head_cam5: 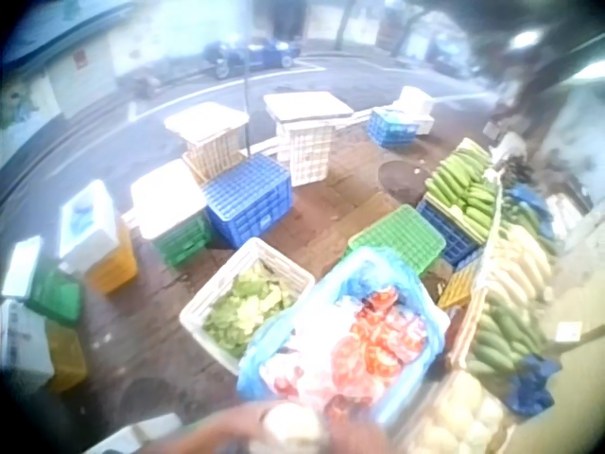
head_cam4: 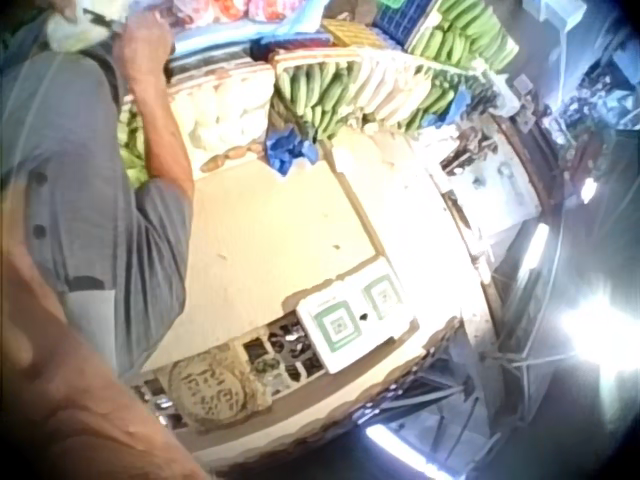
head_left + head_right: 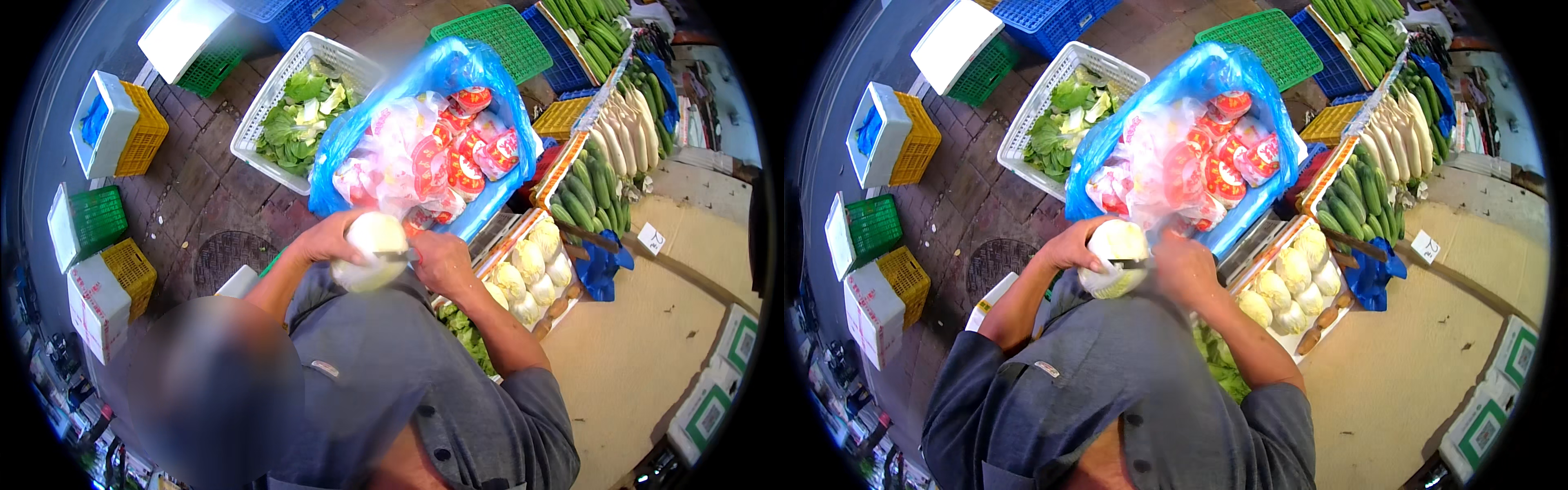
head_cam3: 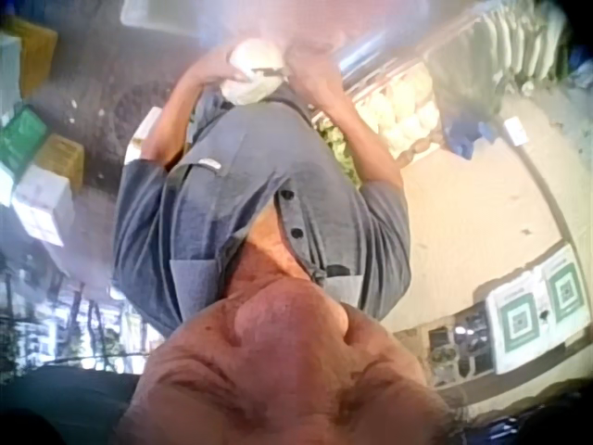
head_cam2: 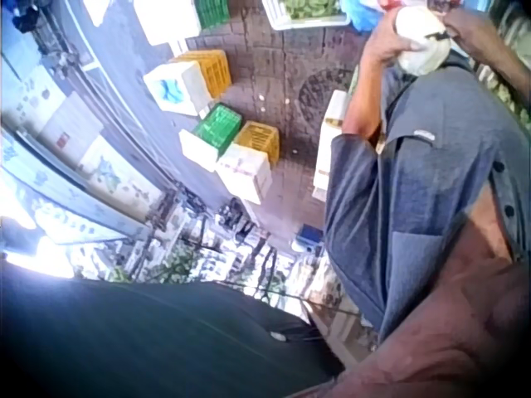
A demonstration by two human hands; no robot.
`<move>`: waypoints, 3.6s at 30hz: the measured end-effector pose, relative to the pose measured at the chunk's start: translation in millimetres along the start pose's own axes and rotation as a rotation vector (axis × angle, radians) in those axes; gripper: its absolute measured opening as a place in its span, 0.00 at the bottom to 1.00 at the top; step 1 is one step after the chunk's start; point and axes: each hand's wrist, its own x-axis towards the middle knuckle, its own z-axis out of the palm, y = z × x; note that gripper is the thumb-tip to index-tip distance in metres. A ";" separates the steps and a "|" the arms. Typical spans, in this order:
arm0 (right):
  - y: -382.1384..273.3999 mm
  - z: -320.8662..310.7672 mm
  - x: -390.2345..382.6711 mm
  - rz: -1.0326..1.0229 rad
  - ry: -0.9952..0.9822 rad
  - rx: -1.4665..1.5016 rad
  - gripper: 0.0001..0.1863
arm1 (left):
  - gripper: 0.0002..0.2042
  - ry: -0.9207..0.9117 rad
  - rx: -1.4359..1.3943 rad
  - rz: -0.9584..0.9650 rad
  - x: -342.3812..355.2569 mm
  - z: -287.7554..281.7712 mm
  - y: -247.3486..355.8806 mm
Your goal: The person uses a knife to trim the outer leaves of napa cabbages at a sidewalk produce stall. The person picks up a cabbage, trims the base and outer leaves with the knife, and then places the trimmed cabbage onto a stack on a nearby tray.
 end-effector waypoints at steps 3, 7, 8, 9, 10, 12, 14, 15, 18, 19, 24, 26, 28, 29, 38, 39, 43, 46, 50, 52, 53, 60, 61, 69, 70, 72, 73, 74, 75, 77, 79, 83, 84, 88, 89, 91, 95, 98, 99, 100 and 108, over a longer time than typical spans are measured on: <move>-4.6 -4.5 3.5 0.016 -0.029 -0.008 0.09 | 0.49 -0.013 -0.039 0.016 2.0 1.8 2.8; 6.8 6.7 3.0 0.030 -0.027 -0.012 0.06 | 0.49 -0.043 -0.061 -0.019 3.9 4.6 5.6; 12.2 11.7 4.5 0.061 -0.051 -0.047 0.05 | 0.50 -0.050 -0.056 -0.032 4.2 4.2 6.1; 16.8 15.1 5.9 0.063 -0.049 -0.048 0.05 | 0.50 -0.052 -0.055 -0.032 4.7 3.9 5.7; 21.3 17.7 7.1 0.118 -0.078 -0.077 0.05 | 0.49 -0.070 -0.055 -0.018 5.3 3.4 4.7; 23.1 16.2 6.9 0.174 -0.109 -0.106 0.05 | 0.49 -0.089 -0.057 -0.004 5.6 3.2 4.5; 20.9 8.8 3.9 0.160 -0.066 -0.108 0.06 | 0.49 -0.062 -0.064 -0.039 6.5 5.0 6.6; 21.1 12.1 -0.9 0.148 -0.029 -0.037 0.07 | 0.49 -0.065 -0.063 -0.036 6.7 3.4 4.6; 9.2 6.9 4.0 0.041 -0.099 -0.063 0.08 | 0.48 -0.035 -0.055 -0.016 6.4 -0.6 -2.3; 2.1 -2.3 7.2 0.044 -0.107 -0.058 0.07 | 0.48 -0.027 -0.040 -0.033 7.5 0.9 -1.0; 9.6 2.8 12.5 0.100 -0.166 -0.056 0.07 | 0.46 -0.051 -0.038 -0.053 9.4 7.6 8.2; 14.1 8.0 12.4 0.149 -0.171 -0.073 0.07 | 0.45 -0.086 0.035 -0.037 11.4 12.3 17.3; 23.3 15.7 11.0 0.188 -0.127 -0.109 0.05 | 0.45 -0.088 0.035 -0.043 12.7 10.6 13.3; 17.5 11.6 11.1 0.174 -0.103 -0.083 0.05 | 0.45 -0.093 0.001 -0.040 11.7 9.4 12.2; 18.4 13.1 15.7 0.219 -0.107 -0.133 0.10 | 0.45 -0.073 -0.011 -0.037 8.1 15.8 24.2; 18.0 2.7 14.5 0.289 -0.217 -0.065 0.09 | 0.45 -0.047 0.060 -0.052 7.4 16.3 23.6; 6.8 4.0 12.1 0.299 -0.179 -0.021 0.09 | 0.45 -0.041 0.084 -0.035 7.5 15.5 22.2; 4.3 1.0 16.8 0.285 -0.240 -0.020 0.10 | 0.45 -0.046 0.012 -0.041 7.2 16.1 22.5; 11.8 3.7 13.9 0.308 -0.228 0.019 0.10 | 0.45 -0.016 0.045 -0.053 5.2 16.7 24.1; 10.1 3.1 14.7 0.357 -0.231 0.008 0.10 | 0.45 -0.005 0.049 -0.058 4.3 17.0 24.4; 8.6 2.0 15.5 0.408 -0.232 -0.005 0.11 | 0.45 0.003 0.051 -0.066 3.4 16.4 24.5; 14.1 1.5 8.5 0.432 -0.130 0.015 0.10 | 0.45 0.047 0.068 -0.042 -1.2 12.6 16.8; 17.6 15.2 9.4 0.449 -0.086 0.042 0.09 | 0.45 0.047 0.068 -0.039 0.4 13.4 16.7; 13.0 23.2 10.7 0.558 0.120 1.118 0.18 | 0.45 0.188 -0.068 -0.011 5.0 2.5 8.5; 6.4 22.2 11.2 0.550 0.117 1.121 0.18 | 0.45 0.240 -0.134 0.002 8.1 3.4 9.2; -9.0 12.2 13.6 0.505 0.183 1.146 0.24 | 0.32 0.201 -0.173 0.114 10.6 8.8 20.2; -1.2 18.9 16.2 0.495 0.180 1.193 0.28 | 0.39 0.228 -0.200 0.130 12.3 8.1 24.4; 4.1 21.2 20.8 0.492 0.181 1.185 0.28 | 0.46 0.253 -0.233 0.149 14.0 8.8 25.2; 8.2 22.7 25.2 0.409 0.216 1.403 0.29 | 0.37 0.368 -0.300 0.192 20.3 4.6 8.1; 25.3 36.8 28.0 0.327 0.195 1.637 0.27 | 0.37 0.233 -0.480 0.157 21.9 3.7 -8.3; 36.7 54.1 32.9 0.425 0.174 1.539 0.27 | 0.37 0.107 -0.798 0.103 26.0 1.9 -20.2; 4.6 25.7 29.4 0.570 0.146 1.282 0.26 | 0.38 0.261 -0.830 0.082 26.0 6.3 -28.2; -5.4 17.9 28.6 0.599 0.127 1.177 0.26 | 0.38 0.274 -0.816 0.121 26.0 6.2 -23.1; -38.0 14.4 14.1 0.657 0.057 1.095 0.23 | 0.38 0.360 -0.715 0.292 28.9 2.1 -16.0; -44.0 16.4 13.2 0.582 0.151 1.142 0.18 | 0.38 0.358 -0.715 0.295 29.7 1.3 -14.9; -37.8 24.5 11.3 0.655 0.141 1.145 0.14 | 0.38 0.421 -0.582 0.369 29.5 -1.8 -14.1; -17.5 31.0 7.3 0.778 0.114 1.338 0.07 | 0.38 0.454 -0.499 0.413 20.3 -16.0 -20.6; 5.1 14.1 10.0 0.746 0.180 1.804 0.09 | 0.40 0.475 -0.421 0.428 2.9 -25.4 -17.0; 3.5 -3.2 15.6 0.690 0.118 1.886 0.09 | 0.43 0.470 -0.329 0.365 -7.9 -26.8 -11.0; 1.4 -18.5 21.9 0.640 0.057 1.962 0.09 | 0.47 0.461 -0.242 0.299 -16.1 -28.0 -7.1; -42.1 -73.3 136.7 0.271 0.031 1.701 0.11 | 0.43 0.508 -0.086 0.344 -30.7 -39.9 -18.6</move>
